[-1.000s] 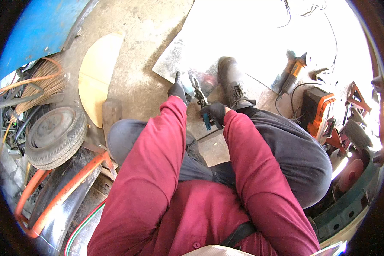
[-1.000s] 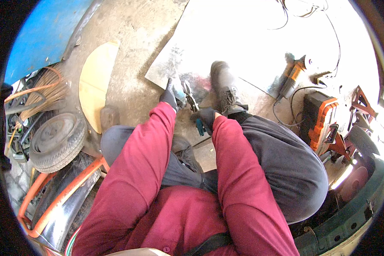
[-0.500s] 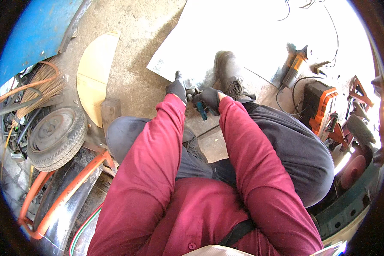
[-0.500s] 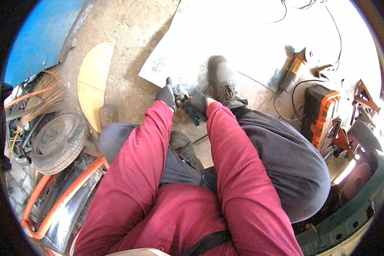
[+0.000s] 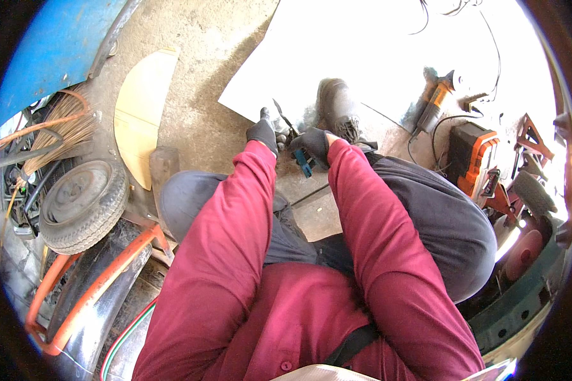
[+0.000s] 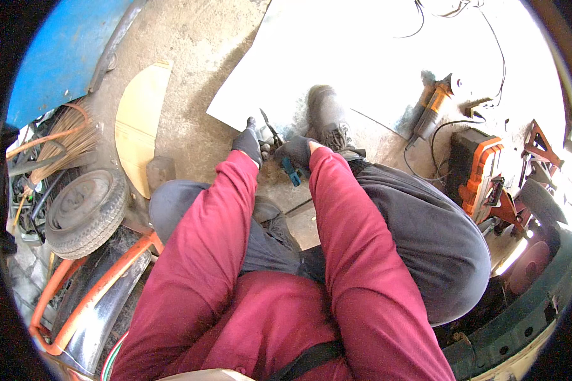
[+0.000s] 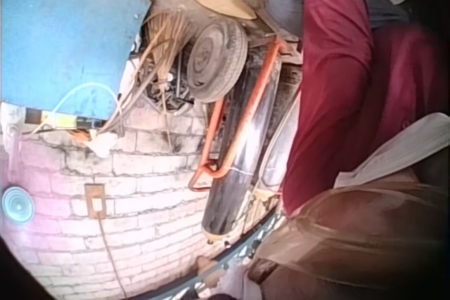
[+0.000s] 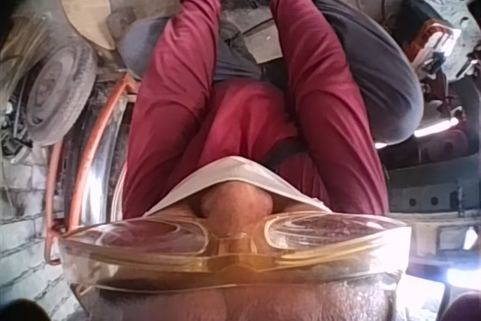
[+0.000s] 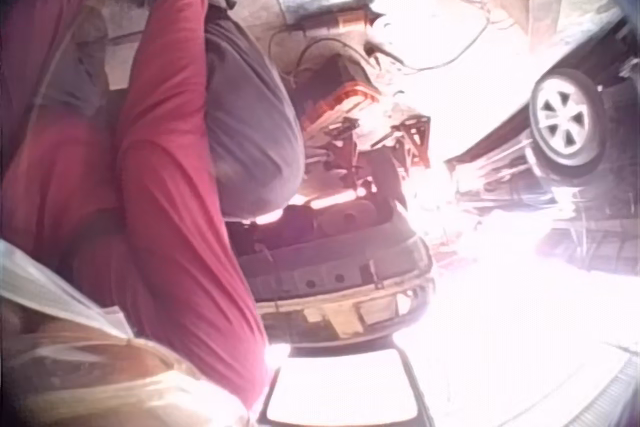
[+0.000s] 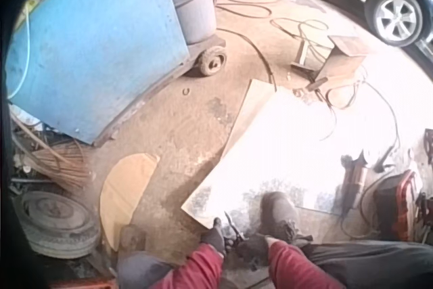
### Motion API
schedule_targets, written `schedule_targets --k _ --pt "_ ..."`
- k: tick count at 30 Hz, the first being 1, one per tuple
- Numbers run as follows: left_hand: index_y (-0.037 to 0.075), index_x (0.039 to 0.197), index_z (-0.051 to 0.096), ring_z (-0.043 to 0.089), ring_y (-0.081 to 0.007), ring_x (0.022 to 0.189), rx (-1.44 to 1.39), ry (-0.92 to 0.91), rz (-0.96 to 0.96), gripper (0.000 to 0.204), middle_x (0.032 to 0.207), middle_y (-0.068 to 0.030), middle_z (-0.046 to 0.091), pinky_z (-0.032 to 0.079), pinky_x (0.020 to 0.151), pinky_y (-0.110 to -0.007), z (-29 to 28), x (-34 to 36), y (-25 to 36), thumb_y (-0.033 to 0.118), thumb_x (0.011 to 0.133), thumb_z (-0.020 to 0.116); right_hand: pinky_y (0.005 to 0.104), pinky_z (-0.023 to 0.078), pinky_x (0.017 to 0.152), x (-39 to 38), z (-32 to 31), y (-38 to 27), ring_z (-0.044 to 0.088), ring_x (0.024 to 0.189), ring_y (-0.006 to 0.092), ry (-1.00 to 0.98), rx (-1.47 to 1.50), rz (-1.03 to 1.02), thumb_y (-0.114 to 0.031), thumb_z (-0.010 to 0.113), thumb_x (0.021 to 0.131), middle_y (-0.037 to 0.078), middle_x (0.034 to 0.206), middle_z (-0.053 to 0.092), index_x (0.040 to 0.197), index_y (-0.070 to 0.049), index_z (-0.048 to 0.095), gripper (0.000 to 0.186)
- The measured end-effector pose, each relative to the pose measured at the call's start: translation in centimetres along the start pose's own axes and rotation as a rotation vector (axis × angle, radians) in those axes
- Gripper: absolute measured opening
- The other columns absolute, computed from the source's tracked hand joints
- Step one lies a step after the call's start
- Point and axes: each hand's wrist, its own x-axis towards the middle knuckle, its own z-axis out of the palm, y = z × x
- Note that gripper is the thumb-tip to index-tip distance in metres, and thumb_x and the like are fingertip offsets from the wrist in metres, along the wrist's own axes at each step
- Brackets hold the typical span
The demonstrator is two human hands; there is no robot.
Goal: The person sits on the floor and uses tin snips to cut a sheet of metal into a curved shape. After cutting, the person lifts the shaped metal piece and places it against a large curved metal component.
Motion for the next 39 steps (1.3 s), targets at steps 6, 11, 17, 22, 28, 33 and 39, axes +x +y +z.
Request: schedule_targets --k 6,11,17,22,28,33,39 --pt "0.015 0.098 0.063 0.043 -0.0147 0.046 -0.065 -0.028 0.025 0.050 0.068 -0.0060 0.059 0.033 0.043 -0.030 0.2 0.4 0.0 0.060 0.107 0.042 0.0427 0.058 0.062 1.4 2.4 -1.1 0.070 0.073 0.0284 0.212 0.418 0.158 -0.028 0.065 0.095 0.015 0.087 0.071 0.108 0.004 0.070 0.034" --pt "0.015 0.096 0.063 0.045 -0.0164 0.049 -0.058 -0.129 -0.048 0.053 0.070 -0.0056 0.060 0.036 0.044 -0.034 -1.4 1.7 0.1 0.063 0.105 0.043 0.0428 0.054 0.055 0.7 2.7 -1.6 0.063 0.065 0.0255 0.244 0.443 0.183 -0.027 0.069 0.094 0.012 0.084 0.066 0.103 0.000 0.069 0.029" --pt "-0.002 0.113 0.069 0.069 -0.0266 0.057 -0.018 0.111 0.150 0.077 0.084 -0.0165 0.073 0.053 0.046 -0.039 -1.8 3.8 0.6 0.071 0.097 0.055 0.0417 0.051 0.054 0.6 2.9 -1.5 0.062 0.064 0.0246 0.264 0.411 0.138 -0.026 0.072 0.092 0.012 0.083 0.065 0.105 -0.003 0.069 0.027" --pt "-0.001 0.114 0.064 0.059 -0.0228 0.044 0.026 0.141 0.117 0.065 0.071 -0.0133 0.067 0.044 0.041 -0.035 -0.2 1.7 0.9 0.062 0.104 0.049 0.0429 0.056 0.057 3.4 3.1 1.0 0.063 0.064 0.0262 0.223 0.472 0.148 -0.029 0.073 0.092 0.013 0.084 0.067 0.109 0.000 0.067 0.033" --pt "0.005 0.107 0.064 0.056 -0.0198 0.047 0.003 0.046 0.111 0.055 0.070 -0.0105 0.065 0.041 0.042 -0.033 -0.2 1.2 1.3 0.057 0.107 0.046 0.0433 0.055 0.057 2.9 1.9 -0.1 0.065 0.066 0.0248 0.151 0.567 0.128 -0.033 0.072 0.094 0.012 0.082 0.068 0.108 -0.002 0.068 0.035" --pt "0.006 0.102 0.065 0.055 -0.0181 0.046 0.002 0.078 0.115 0.054 0.071 -0.0103 0.066 0.040 0.042 -0.033 -0.1 1.1 1.5 0.056 0.108 0.045 0.0427 0.053 0.056 2.1 3.6 -1.9 0.061 0.063 0.0231 0.231 0.686 0.181 -0.031 0.070 0.095 0.009 0.080 0.063 0.112 -0.004 0.066 0.032" --pt "0.009 0.103 0.068 0.049 -0.0158 0.045 -0.020 -0.034 0.075 0.054 0.069 -0.0081 0.063 0.037 0.042 -0.031 -0.3 0.4 1.5 0.056 0.108 0.043 0.0431 0.055 0.057 2.8 2.7 -0.1 0.065 0.065 0.0266 0.206 0.571 0.013 -0.025 0.067 0.094 0.013 0.082 0.067 0.105 -0.002 0.067 0.026"
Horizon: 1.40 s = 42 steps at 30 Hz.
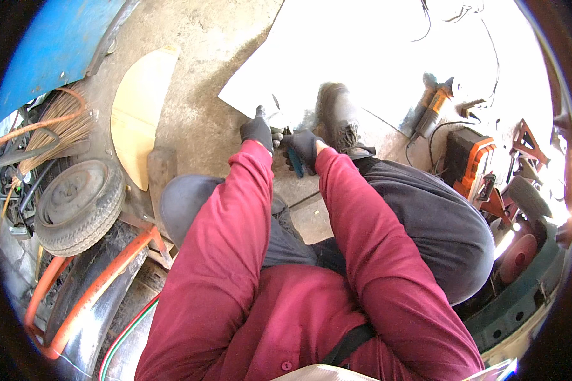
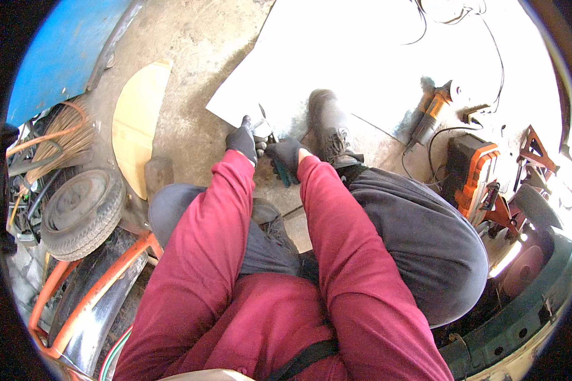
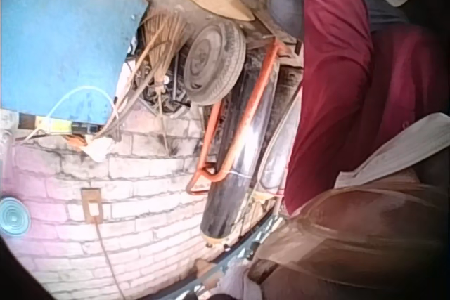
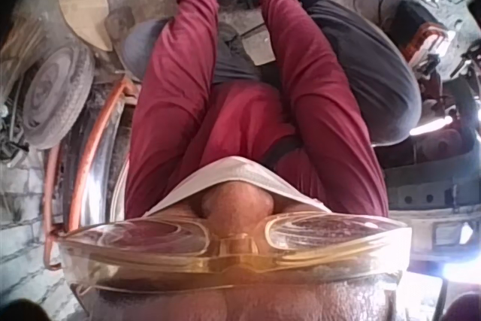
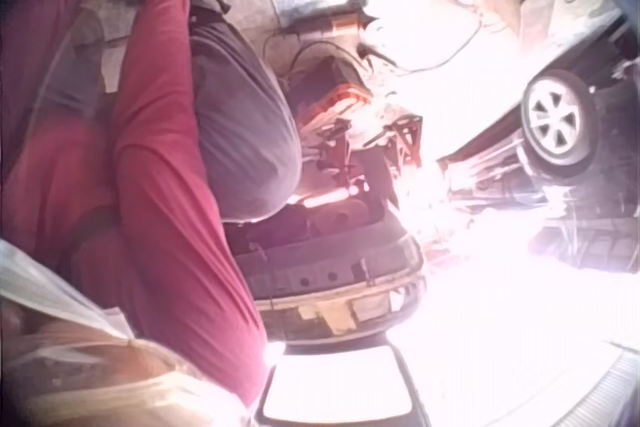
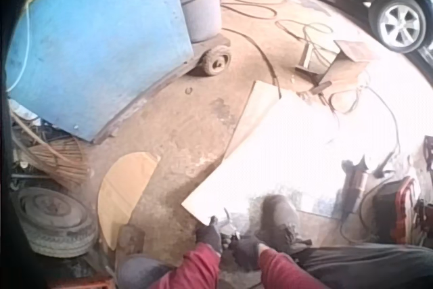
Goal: The person sits on the floor and uses tin snips to cut a sheet of metal into a curved shape. After cutting, the person lifts the shaped metal piece and places it against a large curved metal component.
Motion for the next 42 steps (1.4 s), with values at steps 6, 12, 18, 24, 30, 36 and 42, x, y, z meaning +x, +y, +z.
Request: schedule_targets --k 6,12,18,24,30,36,42 --pt "0.007 0.105 0.067 0.048 -0.0165 0.041 -0.055 0.011 0.017 0.052 0.063 -0.0081 0.060 0.036 0.038 -0.030 0.0 0.2 0.1 0.052 0.109 0.042 0.0473 0.059 0.063 -0.5 0.4 -1.5 0.068 0.070 0.0318 -0.040 0.092 0.090 -0.025 0.061 0.099 0.018 0.086 0.068 0.107 -0.002 0.067 0.026" --pt "0.012 0.116 0.065 0.046 -0.0149 0.043 -0.083 -0.032 -0.035 0.045 0.064 -0.0065 0.059 0.034 0.040 -0.029 0.3 -0.7 0.8 0.050 0.109 0.043 0.0415 0.046 0.052 -0.4 1.7 -0.5 0.061 0.060 0.0237 0.134 0.094 0.060 -0.026 0.063 0.094 0.011 0.076 0.065 0.086 -0.003 0.066 0.025" --pt "0.015 0.123 0.066 0.046 -0.0143 0.046 -0.030 -0.001 -0.037 0.045 0.066 -0.0054 0.058 0.035 0.042 -0.029 0.0 -0.8 0.5 0.051 0.109 0.043 0.0435 0.050 0.053 -0.7 -0.9 -1.5 0.062 0.059 0.0253 -0.133 0.097 -0.052 -0.029 0.066 0.092 0.013 0.074 0.066 0.091 -0.003 0.068 0.027" --pt "0.009 0.109 0.064 0.047 -0.0144 0.046 -0.025 -0.037 0.001 0.047 0.066 -0.0064 0.059 0.036 0.041 -0.029 0.0 -1.2 0.7 0.052 0.109 0.044 0.0424 0.050 0.053 1.7 2.1 0.7 0.061 0.057 0.0241 0.115 0.182 0.011 -0.027 0.065 0.094 0.012 0.072 0.064 0.096 0.000 0.068 0.028" --pt "0.005 0.103 0.062 0.050 -0.0142 0.049 0.037 -0.110 0.015 0.055 0.067 -0.0059 0.059 0.040 0.043 -0.029 -1.9 -1.3 -1.2 0.057 0.108 0.045 0.0415 0.049 0.052 -1.4 3.1 -0.2 0.057 0.058 0.0236 0.144 0.135 -0.042 -0.017 0.055 0.096 0.010 0.074 0.060 0.101 -0.006 0.063 0.015" --pt "0.002 0.102 0.063 0.061 -0.0181 0.055 0.104 -0.169 -0.084 0.064 0.073 -0.0102 0.066 0.050 0.048 -0.032 -3.8 -0.3 -2.6 0.062 0.107 0.042 0.0403 0.049 0.053 -0.3 2.7 2.8 0.060 0.060 0.0212 0.144 0.054 -0.043 -0.021 0.057 0.097 0.009 0.075 0.063 0.106 -0.006 0.066 0.020" --pt "-0.001 0.105 0.063 0.063 -0.0231 0.053 0.072 -0.136 -0.090 0.067 0.075 -0.0145 0.070 0.050 0.047 -0.034 -3.4 1.2 -3.0 0.061 0.108 0.039 0.0411 0.049 0.055 1.4 1.7 4.1 0.060 0.061 0.0224 0.123 0.001 -0.128 -0.018 0.057 0.096 0.012 0.079 0.064 0.110 -0.002 0.066 0.023"
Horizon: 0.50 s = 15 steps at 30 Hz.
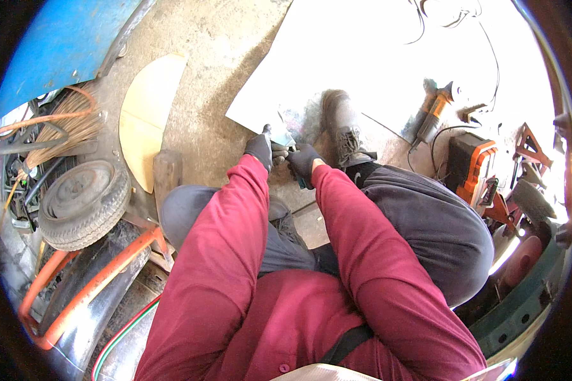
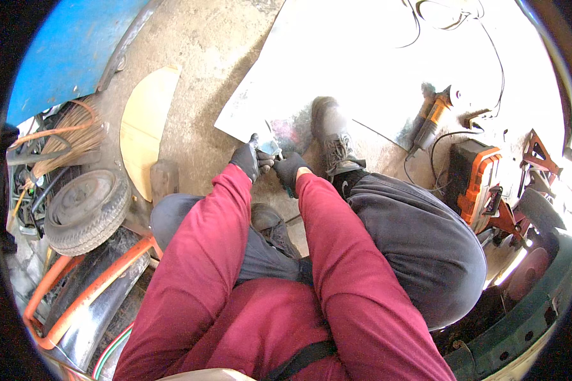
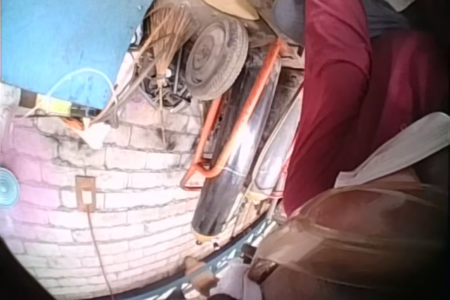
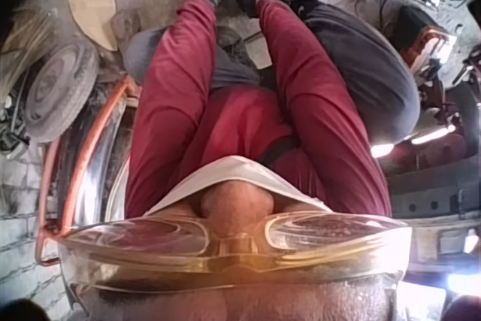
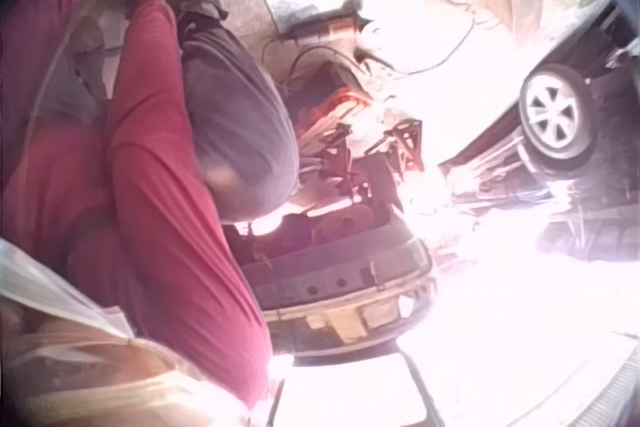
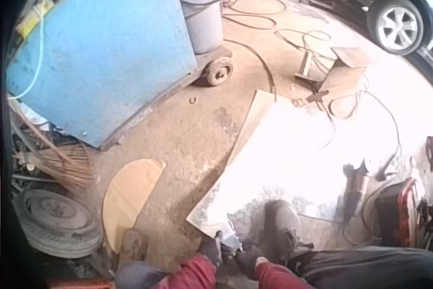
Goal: The person sits on the floor and uses tin snips to cut a sheet of metal into a curved shape. After cutting, the person lifts the shaped metal piece and places it against a large curved metal component.
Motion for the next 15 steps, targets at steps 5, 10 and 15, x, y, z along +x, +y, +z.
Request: schedule_targets --k 5,10,15 --pt "0.002 0.098 0.066 0.057 -0.0242 0.044 -0.071 0.072 -0.019 0.072 0.064 -0.0126 0.065 0.043 0.039 -0.036 1.2 -0.4 0.8 0.068 0.105 0.037 0.0435 0.053 0.058 -0.5 -0.5 -2.7 0.065 0.066 0.0265 -0.056 0.000 0.134 -0.023 0.061 0.094 0.014 0.083 0.068 0.110 -0.001 0.068 0.028" --pt "0.011 0.077 0.058 0.044 -0.0219 0.037 -0.018 0.026 0.072 0.066 0.050 -0.0044 0.048 0.033 0.039 -0.037 1.4 -0.4 1.3 0.069 0.103 0.039 0.0440 0.059 0.067 -2.0 -1.0 -5.1 0.072 0.077 0.0295 -0.147 -0.040 0.059 -0.023 0.060 0.096 0.018 0.093 0.073 0.110 0.003 0.068 0.030" --pt "0.017 0.073 0.051 0.040 -0.0203 0.039 -0.041 0.021 0.077 0.056 0.048 0.0001 0.041 0.030 0.042 -0.037 2.6 -1.8 2.0 0.063 0.104 0.043 0.0425 0.062 0.088 0.1 -3.7 -4.9 0.077 0.095 0.0295 -0.362 -0.313 -0.038 -0.023 0.057 0.100 0.019 0.106 0.077 0.113 0.001 0.070 0.030"
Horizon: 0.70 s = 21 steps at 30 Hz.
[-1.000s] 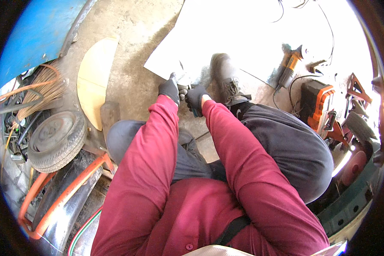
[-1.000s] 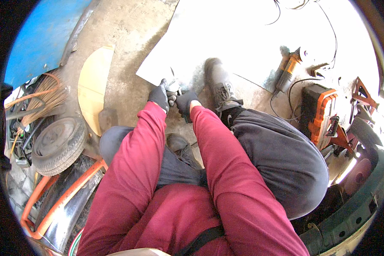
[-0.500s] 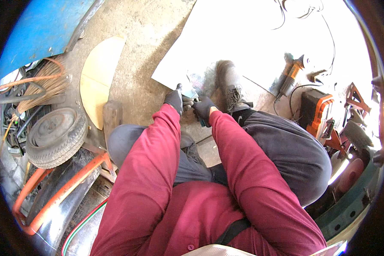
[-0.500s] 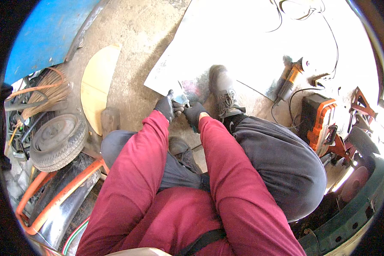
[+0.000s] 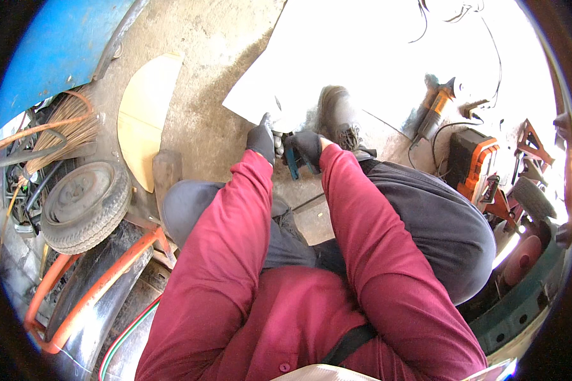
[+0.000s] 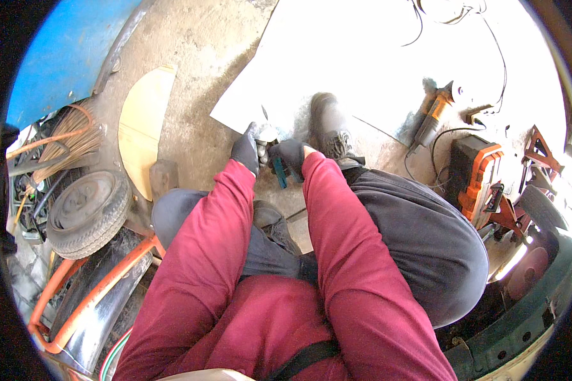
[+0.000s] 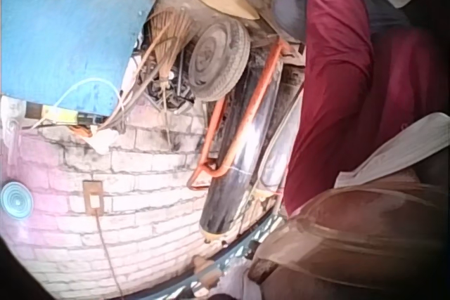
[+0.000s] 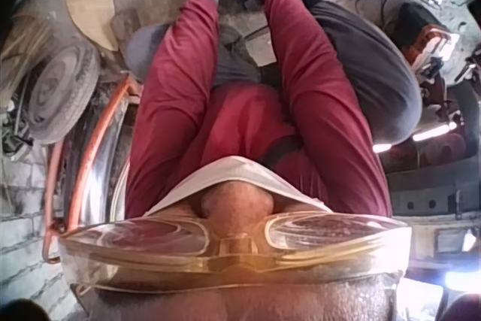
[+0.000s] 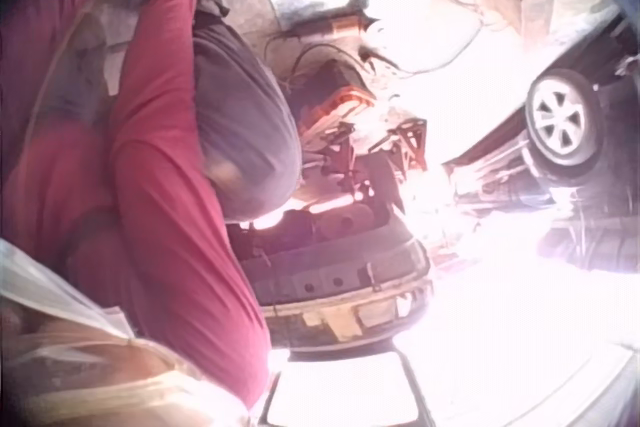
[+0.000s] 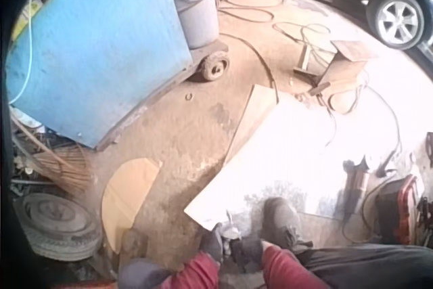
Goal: The person sits on the floor and uses tin snips to cut a sheet of metal into a curved shape. After cutting, the person lifts the shaped metal piece and places it against a large curved metal component.
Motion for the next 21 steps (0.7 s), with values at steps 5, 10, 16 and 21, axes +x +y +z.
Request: schedule_targets --k 5,10,16,21 --pt "0.013 0.080 0.056 0.041 -0.0211 0.038 -0.003 0.014 -0.011 0.051 0.050 -0.0015 0.042 0.030 0.040 -0.038 0.2 -1.1 0.6 0.057 0.105 0.048 0.0408 0.062 0.085 -0.6 -0.6 -0.2 0.076 0.092 0.0282 -0.057 0.272 0.049 -0.031 0.062 0.101 0.019 0.102 0.077 0.111 0.003 0.072 0.037" --pt "0.016 0.109 0.070 0.040 -0.0174 0.043 0.024 -0.005 0.034 0.044 0.055 0.0028 0.040 0.030 0.044 -0.035 -0.6 -0.4 0.2 0.053 0.107 0.045 0.0404 0.059 0.059 -1.5 -0.2 -1.8 0.071 0.068 0.0256 0.071 0.144 0.065 -0.040 0.064 0.094 0.016 0.085 0.073 0.101 0.001 0.073 0.043" --pt "0.018 0.095 0.061 0.038 -0.0168 0.043 -0.008 -0.022 0.054 0.037 0.053 0.0018 0.036 0.030 0.045 -0.034 -0.3 -1.1 0.9 0.051 0.107 0.049 0.0398 0.055 0.055 -0.4 1.2 -2.1 0.065 0.061 0.0245 0.216 0.140 0.148 -0.036 0.063 0.092 0.012 0.077 0.067 0.093 -0.001 0.070 0.036" --pt "0.024 0.115 0.066 0.037 -0.0158 0.044 0.030 -0.015 0.037 0.033 0.053 0.0036 0.036 0.030 0.046 -0.034 0.0 -0.5 1.0 0.050 0.108 0.048 0.0402 0.055 0.057 0.6 -1.4 -1.2 0.066 0.066 0.0242 -0.046 0.064 0.034 -0.035 0.064 0.095 0.013 0.084 0.069 0.098 -0.001 0.070 0.034"
